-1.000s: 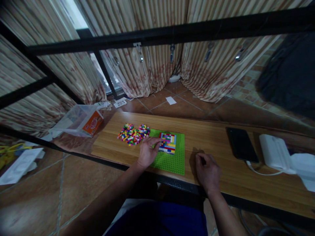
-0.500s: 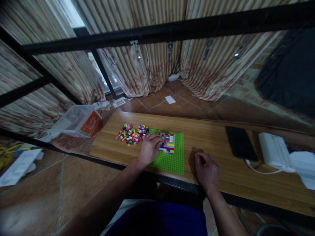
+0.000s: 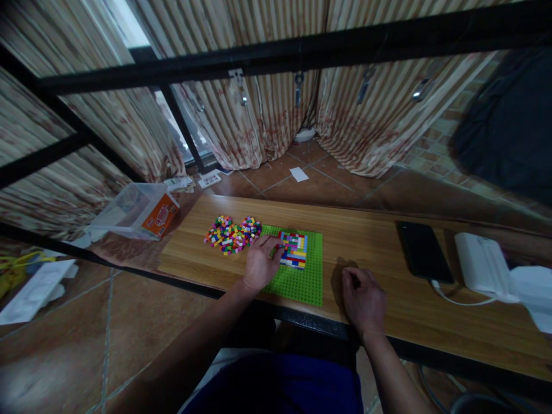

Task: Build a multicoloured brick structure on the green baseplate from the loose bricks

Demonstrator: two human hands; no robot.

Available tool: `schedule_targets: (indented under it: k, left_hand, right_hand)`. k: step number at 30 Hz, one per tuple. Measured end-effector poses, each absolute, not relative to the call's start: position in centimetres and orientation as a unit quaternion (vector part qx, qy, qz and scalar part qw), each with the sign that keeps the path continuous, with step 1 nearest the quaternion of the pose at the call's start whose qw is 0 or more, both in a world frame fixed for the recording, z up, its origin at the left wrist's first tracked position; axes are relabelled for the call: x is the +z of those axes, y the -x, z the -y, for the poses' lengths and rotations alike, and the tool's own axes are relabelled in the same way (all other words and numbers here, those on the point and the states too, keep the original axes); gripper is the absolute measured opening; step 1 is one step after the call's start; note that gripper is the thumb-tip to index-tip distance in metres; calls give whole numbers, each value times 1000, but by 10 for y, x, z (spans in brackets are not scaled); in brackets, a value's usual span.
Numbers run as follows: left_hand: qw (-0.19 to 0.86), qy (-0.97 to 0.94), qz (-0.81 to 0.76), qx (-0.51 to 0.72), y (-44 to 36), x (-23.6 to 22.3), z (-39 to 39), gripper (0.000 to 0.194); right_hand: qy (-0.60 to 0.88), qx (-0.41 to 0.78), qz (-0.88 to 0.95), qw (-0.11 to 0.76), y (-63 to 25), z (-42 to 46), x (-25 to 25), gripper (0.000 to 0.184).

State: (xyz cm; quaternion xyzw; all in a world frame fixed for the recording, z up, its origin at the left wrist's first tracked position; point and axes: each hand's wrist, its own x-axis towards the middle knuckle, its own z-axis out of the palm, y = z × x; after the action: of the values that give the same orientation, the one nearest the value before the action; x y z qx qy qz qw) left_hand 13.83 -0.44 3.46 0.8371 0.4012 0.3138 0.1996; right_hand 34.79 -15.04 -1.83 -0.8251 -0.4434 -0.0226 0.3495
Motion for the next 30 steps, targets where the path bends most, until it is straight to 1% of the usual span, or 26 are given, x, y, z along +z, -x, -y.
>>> schedule_targets:
  k: [2, 5, 8, 12, 19, 30]
  left_hand:
    - [224, -824, -396, 339, -137, 32, 6, 16]
    - [292, -779, -411, 372, -137, 29, 8, 22]
    - [376, -710, -453, 386, -140, 24, 5, 22]
    - [465, -638, -495, 364, -147, 21, -2, 19]
    - [471, -627, -506, 358, -151, 29, -6, 15]
    - [440, -634, -532, 349, -155, 32, -6, 19]
  right_hand:
    - [824, -19, 440, 356, -348, 151, -19, 51]
    - [822, -16, 438, 363, -347, 151, -19, 52]
    - [822, -22, 441, 359, -347, 151, -19, 51]
    - [821, -26, 445, 357, -348, 151, -19, 51]
    - [830, -17, 438, 345, -348, 151, -18, 47]
    - [820, -20, 446, 358, -346, 151, -16, 50]
